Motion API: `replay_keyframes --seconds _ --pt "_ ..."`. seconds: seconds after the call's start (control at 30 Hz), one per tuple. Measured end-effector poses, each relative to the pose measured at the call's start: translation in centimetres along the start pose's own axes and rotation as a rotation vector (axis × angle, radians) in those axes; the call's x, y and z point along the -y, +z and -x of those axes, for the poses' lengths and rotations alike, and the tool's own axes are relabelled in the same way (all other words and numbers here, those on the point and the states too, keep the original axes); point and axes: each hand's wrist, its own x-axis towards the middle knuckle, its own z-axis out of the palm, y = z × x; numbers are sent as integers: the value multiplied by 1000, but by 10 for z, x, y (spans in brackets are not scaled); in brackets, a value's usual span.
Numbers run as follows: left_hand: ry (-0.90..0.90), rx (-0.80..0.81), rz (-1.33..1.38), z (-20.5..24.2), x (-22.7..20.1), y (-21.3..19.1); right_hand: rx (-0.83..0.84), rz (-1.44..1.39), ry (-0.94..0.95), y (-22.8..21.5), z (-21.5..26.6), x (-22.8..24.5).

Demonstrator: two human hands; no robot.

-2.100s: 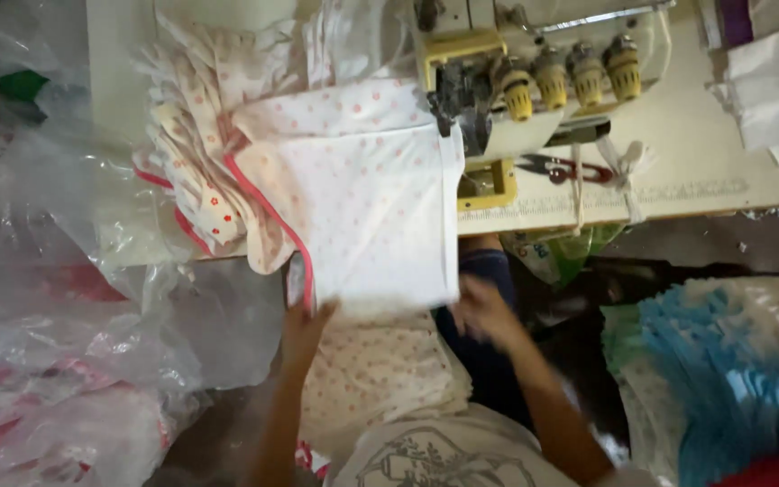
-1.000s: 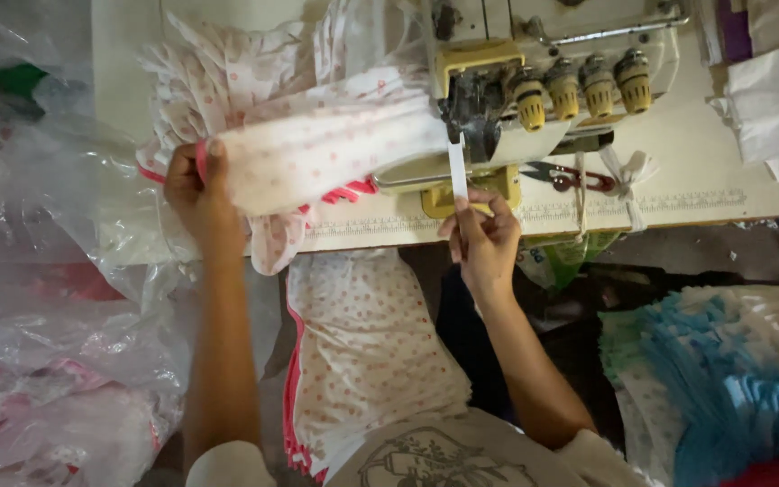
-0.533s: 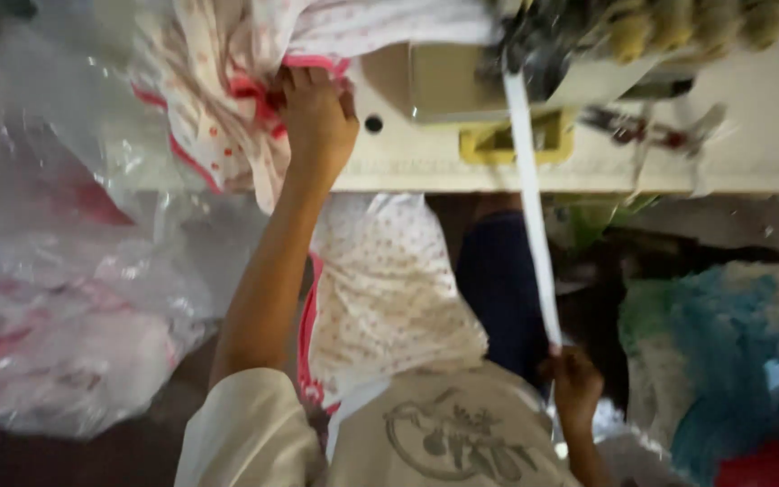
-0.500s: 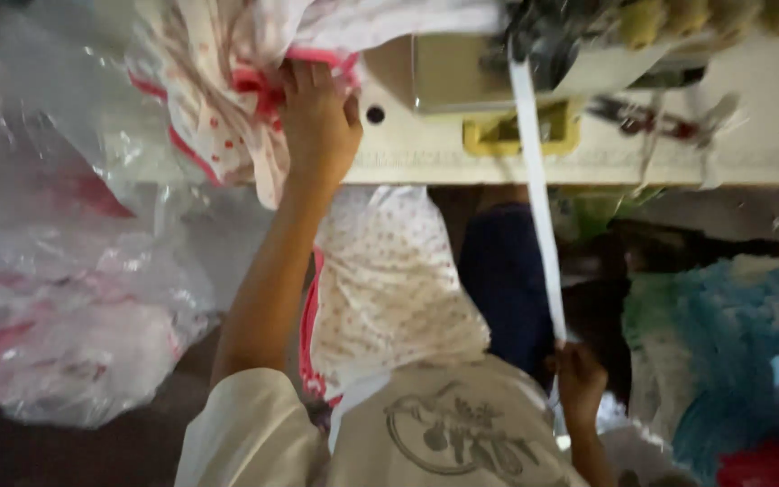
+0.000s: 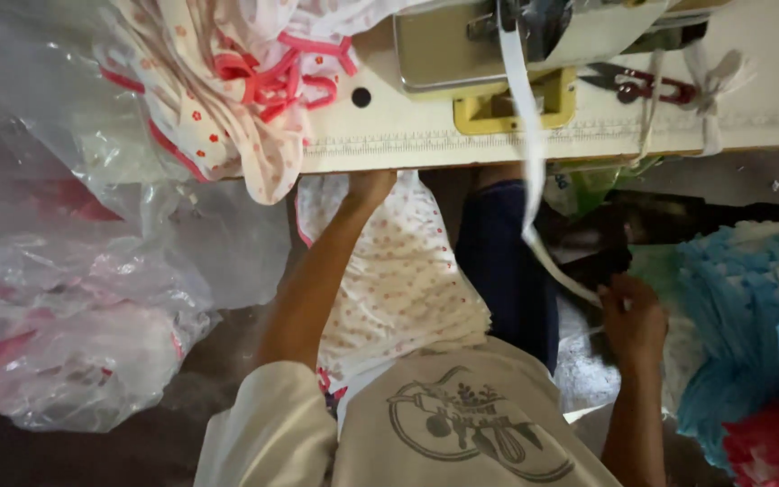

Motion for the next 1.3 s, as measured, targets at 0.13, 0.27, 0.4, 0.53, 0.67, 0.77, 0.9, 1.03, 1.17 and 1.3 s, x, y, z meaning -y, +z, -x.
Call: replay_keyframes --seconds 0.13,0.27,0.4,0.53,0.67,0.77,0.9,1.03,1.17,1.3 --pt "-2 -6 99 11 6 8 37 -350 -313 38 11 70" --pt "53 -153 352 48 -17 -30 475 -247 -313 47 11 231" --pt "158 -573 395 71 -44 -214 1263 -215 -425 56 6 278" --pt "202 -1019 258 55 -114 -326 1210 -281 -487 44 16 263" --pt "502 -913 271 -41 -140 -288 928 -321 -370 56 27 217" --pt "327 -764 44 -64 -155 -262 606 -135 -365 38 5 212" --pt "293 -944 75 -76 -158 -206 -306 -250 -694 0 -62 258" --pt "520 -991 96 -49 -174 -195 25 -499 -538 -36 -87 325" --pt "452 -1004 12 -35 -186 -194 123 -1263 -282 -69 -63 329" --pt "407 -1073 -38 -41 -191 -200 44 -912 -368 -96 19 351"
